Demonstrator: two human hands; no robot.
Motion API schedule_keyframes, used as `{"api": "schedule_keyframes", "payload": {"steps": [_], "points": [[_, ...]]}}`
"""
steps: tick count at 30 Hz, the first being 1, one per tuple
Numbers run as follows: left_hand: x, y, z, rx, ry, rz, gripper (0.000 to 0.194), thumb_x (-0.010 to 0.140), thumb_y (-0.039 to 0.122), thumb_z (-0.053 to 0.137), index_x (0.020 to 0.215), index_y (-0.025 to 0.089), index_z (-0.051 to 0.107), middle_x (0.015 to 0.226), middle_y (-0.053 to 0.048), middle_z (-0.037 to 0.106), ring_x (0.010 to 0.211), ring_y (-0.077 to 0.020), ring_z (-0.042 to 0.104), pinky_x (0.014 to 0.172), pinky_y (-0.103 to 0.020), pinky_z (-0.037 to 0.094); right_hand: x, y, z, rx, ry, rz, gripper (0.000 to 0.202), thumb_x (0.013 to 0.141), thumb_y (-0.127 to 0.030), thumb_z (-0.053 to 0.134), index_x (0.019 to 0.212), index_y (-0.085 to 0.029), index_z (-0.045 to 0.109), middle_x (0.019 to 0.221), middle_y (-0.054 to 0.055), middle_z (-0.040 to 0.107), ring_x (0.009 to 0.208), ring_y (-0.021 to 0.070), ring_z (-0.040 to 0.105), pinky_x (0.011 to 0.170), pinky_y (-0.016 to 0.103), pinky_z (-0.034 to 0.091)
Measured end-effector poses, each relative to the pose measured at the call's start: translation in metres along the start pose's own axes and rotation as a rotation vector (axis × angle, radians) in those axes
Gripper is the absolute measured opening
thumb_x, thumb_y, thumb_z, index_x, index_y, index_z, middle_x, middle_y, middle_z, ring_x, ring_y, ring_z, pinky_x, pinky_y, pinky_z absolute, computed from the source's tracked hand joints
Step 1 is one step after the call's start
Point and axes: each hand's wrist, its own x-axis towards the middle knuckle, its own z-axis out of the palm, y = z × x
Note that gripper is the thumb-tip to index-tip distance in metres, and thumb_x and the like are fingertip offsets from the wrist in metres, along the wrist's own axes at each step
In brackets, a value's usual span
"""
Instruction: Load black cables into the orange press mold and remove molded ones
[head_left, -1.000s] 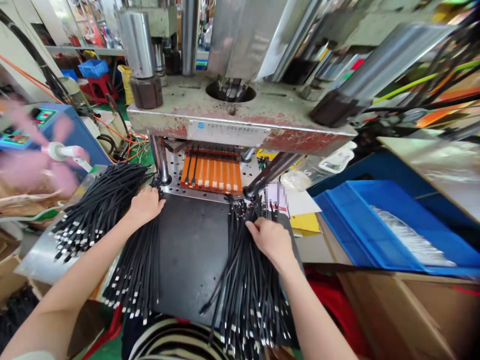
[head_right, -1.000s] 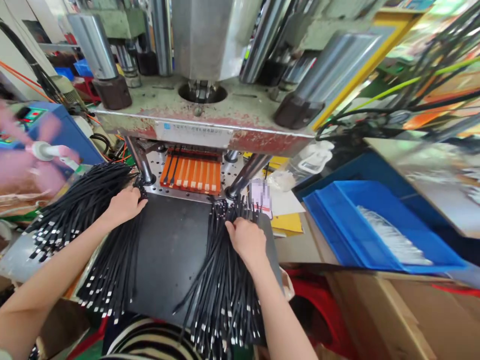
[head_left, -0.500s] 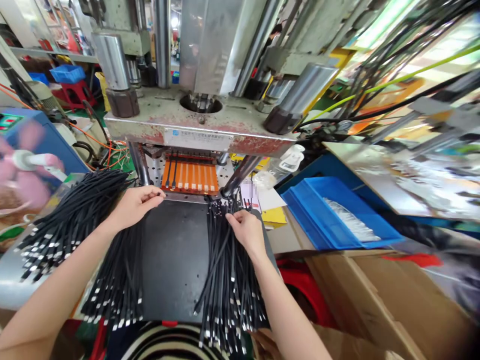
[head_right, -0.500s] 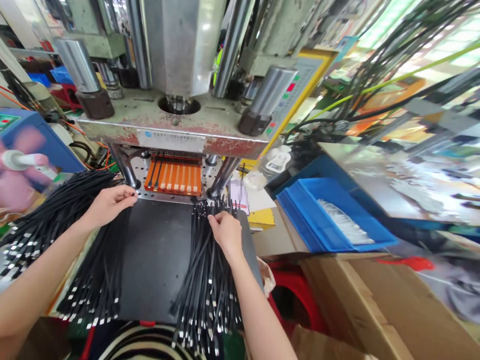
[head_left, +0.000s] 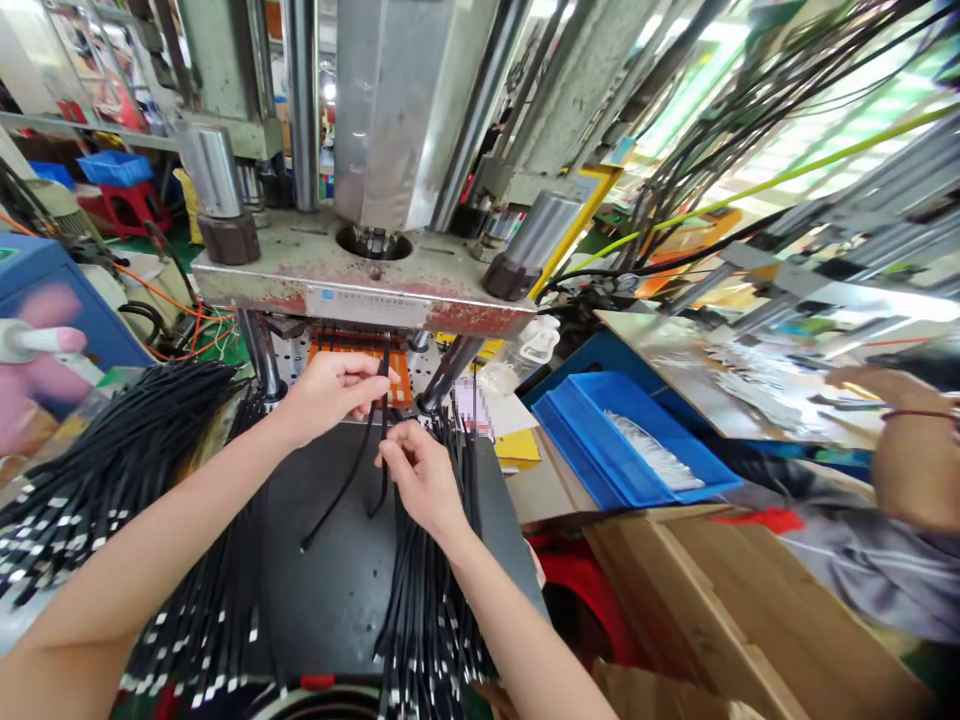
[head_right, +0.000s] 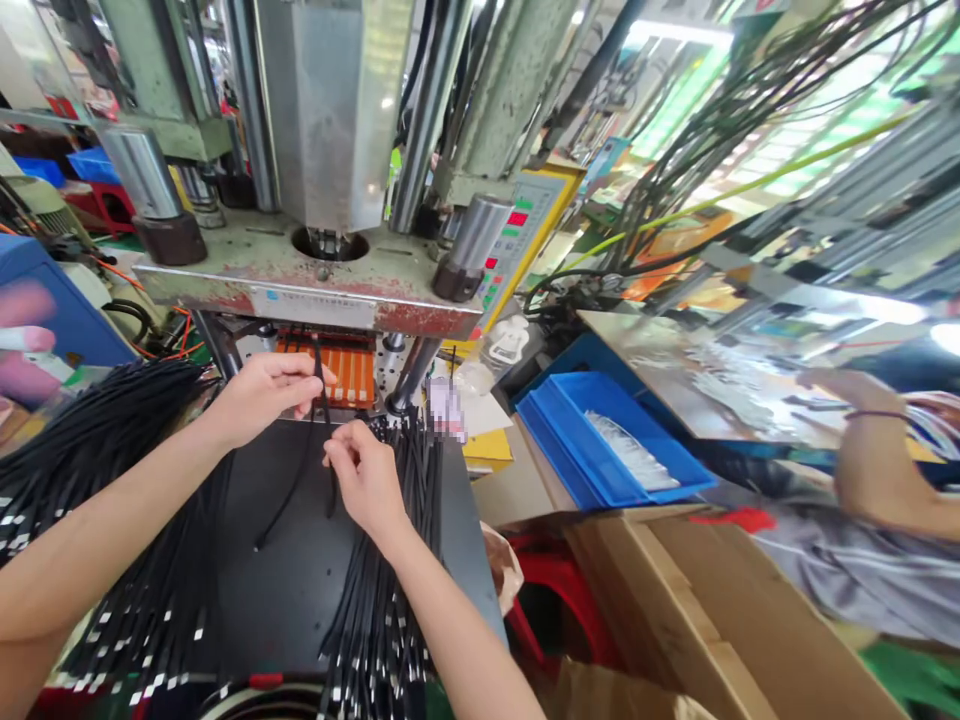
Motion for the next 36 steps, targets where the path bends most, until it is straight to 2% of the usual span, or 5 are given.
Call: {"api": "schedule_keyframes", "payload": {"steps": [11,18,23,28,36], "points": [[0.005,0.021,-0.012,0.170,0.259,0.361,0.025,0.075,0.036,0.073,0.072,0.013,0.063,0.061,0.003,0.054,0.043,-0.0058,0.049,0.041,-0.018,0.043,0.006,0.008,0.030,-0.062,-0.201,-0.075,0.013,0.084,-0.027,0.060,0.074,-0.019,0.060,0.061,-0.005,0.053,0.056,0.0102,0.047,0.056,0.021,0.037],[0.015,0.045,-0.021,0.542,0.204,0.907,0.008,0.081,0.028,0.070,0.081,0.020,0.070,0.075,0.000,0.063,0.070,-0.0122,0.060,0.066,-0.026,0.050,0.092,0.024,0.025,-0.242,0.025,-0.156,0.021,0.082,-0.032,0.062,0.067,-0.018,0.058,0.059,-0.004,0.057,0.056,0.0113,0.050,0.060,0.022,0.038],[0.011,-0.015,-0.040,0.644,0.271,0.663,0.025,0.082,0.025,0.069,0.104,0.017,0.060,0.091,-0.003,0.063,0.068,-0.0117,0.061,0.063,-0.025,0.052,0.152,0.031,0.026,-0.245,0.085,-0.067,0.015,0.079,-0.025,0.062,0.067,-0.017,0.062,0.063,-0.002,0.063,0.061,0.0125,0.057,0.061,0.021,0.040],[-0.008,-0.083,-0.057,1.211,-0.159,0.513,0.028,0.095,0.022,0.048,0.119,0.017,0.060,0.124,-0.012,0.065,0.117,-0.0227,0.059,0.107,-0.046,0.040,0.162,0.041,0.032,-0.295,0.075,-0.002,0.014,0.079,-0.022,0.066,0.065,-0.017,0.065,0.061,-0.002,0.065,0.060,0.0136,0.061,0.064,0.023,0.043],[0.007,-0.074,-0.057,1.392,-0.269,0.252,0.054,0.101,0.045,0.027,0.148,0.020,0.037,0.153,-0.009,0.039,0.141,-0.0214,0.037,0.120,-0.056,0.000,0.168,0.041,0.025,-0.572,0.024,-0.039,0.016,0.080,-0.014,0.065,0.094,-0.018,0.072,0.088,0.005,0.071,0.087,0.0186,0.066,0.083,0.027,0.046]]}}
